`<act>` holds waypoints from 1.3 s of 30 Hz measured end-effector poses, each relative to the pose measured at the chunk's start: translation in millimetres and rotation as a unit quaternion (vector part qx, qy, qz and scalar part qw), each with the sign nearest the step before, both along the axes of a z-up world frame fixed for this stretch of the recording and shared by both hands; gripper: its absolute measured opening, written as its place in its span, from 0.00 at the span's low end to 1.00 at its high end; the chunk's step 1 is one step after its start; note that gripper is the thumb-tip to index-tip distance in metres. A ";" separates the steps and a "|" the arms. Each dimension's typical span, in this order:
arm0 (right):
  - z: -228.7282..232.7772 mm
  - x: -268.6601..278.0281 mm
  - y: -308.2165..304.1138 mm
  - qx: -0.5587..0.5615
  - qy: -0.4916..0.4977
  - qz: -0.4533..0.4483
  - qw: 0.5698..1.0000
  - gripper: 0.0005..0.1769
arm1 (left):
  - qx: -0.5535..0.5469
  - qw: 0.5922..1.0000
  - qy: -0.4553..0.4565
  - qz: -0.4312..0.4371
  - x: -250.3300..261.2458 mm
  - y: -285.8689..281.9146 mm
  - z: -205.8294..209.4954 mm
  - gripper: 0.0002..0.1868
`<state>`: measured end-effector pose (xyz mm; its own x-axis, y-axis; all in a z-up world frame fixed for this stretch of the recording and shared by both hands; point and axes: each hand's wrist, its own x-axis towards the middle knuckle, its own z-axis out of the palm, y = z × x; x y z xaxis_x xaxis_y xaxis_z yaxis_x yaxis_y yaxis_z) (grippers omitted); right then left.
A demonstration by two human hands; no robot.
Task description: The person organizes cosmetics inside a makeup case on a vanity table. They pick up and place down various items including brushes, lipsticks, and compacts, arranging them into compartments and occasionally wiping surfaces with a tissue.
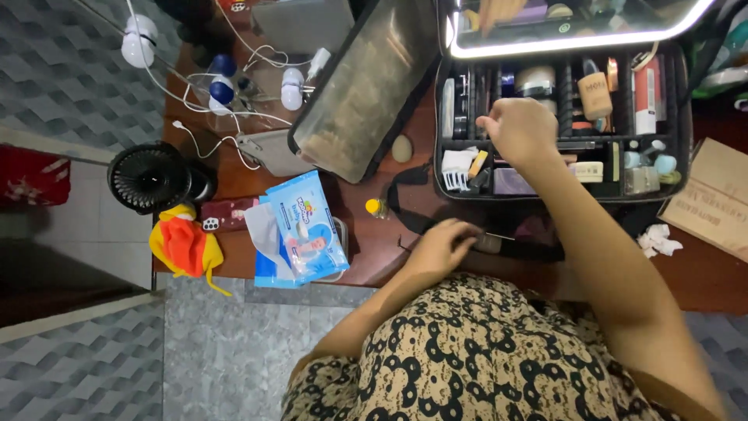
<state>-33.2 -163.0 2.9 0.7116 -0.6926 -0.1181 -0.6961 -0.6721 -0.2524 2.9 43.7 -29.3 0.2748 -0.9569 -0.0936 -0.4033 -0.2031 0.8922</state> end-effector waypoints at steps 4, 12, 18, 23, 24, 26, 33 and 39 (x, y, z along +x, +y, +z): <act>40.3 -53.3 40.6 0.192 -0.231 -0.039 0.953 0.21 | 0.107 0.979 -0.119 -0.123 -10.6 -19.2 0.1 0.22; -35.9 -128.4 108.8 0.175 -0.242 -0.119 0.947 0.14 | 0.125 0.981 -0.135 -0.053 -27.9 -37.0 -7.7 0.29; -79.6 -134.6 126.1 0.111 -0.329 -0.153 0.925 0.09 | 0.130 0.990 0.032 0.036 -28.3 -40.1 -5.7 0.20; -41.5 -123.7 129.2 0.118 -0.390 -0.165 0.898 0.09 | 0.018 0.993 0.096 0.070 -35.9 -31.8 -24.6 0.15; -33.1 -121.6 127.9 0.102 -0.402 -0.160 0.896 0.09 | 0.049 0.982 0.171 0.065 -37.0 -30.1 -21.3 0.17; -26.3 -117.7 126.5 0.084 -0.416 -0.158 0.891 0.09 | 0.079 0.965 0.243 0.057 -35.6 -26.9 -24.9 0.20; -18.7 -92.4 122.6 -0.060 -0.471 0.026 0.880 0.05 | -0.008 0.761 0.638 0.117 -33.3 -20.9 -32.8 0.20; -5.5 -74.0 128.5 -0.096 -0.484 0.058 0.868 0.06 | -0.104 0.709 0.689 0.113 -29.3 -29.4 6.9 0.22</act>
<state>-107.3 -34.5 -2.6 0.4791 -0.5506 0.6836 -0.1460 -0.8180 -0.5564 -26.4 14.4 -22.4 0.2080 -0.9353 -0.2861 0.9011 0.0695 0.4280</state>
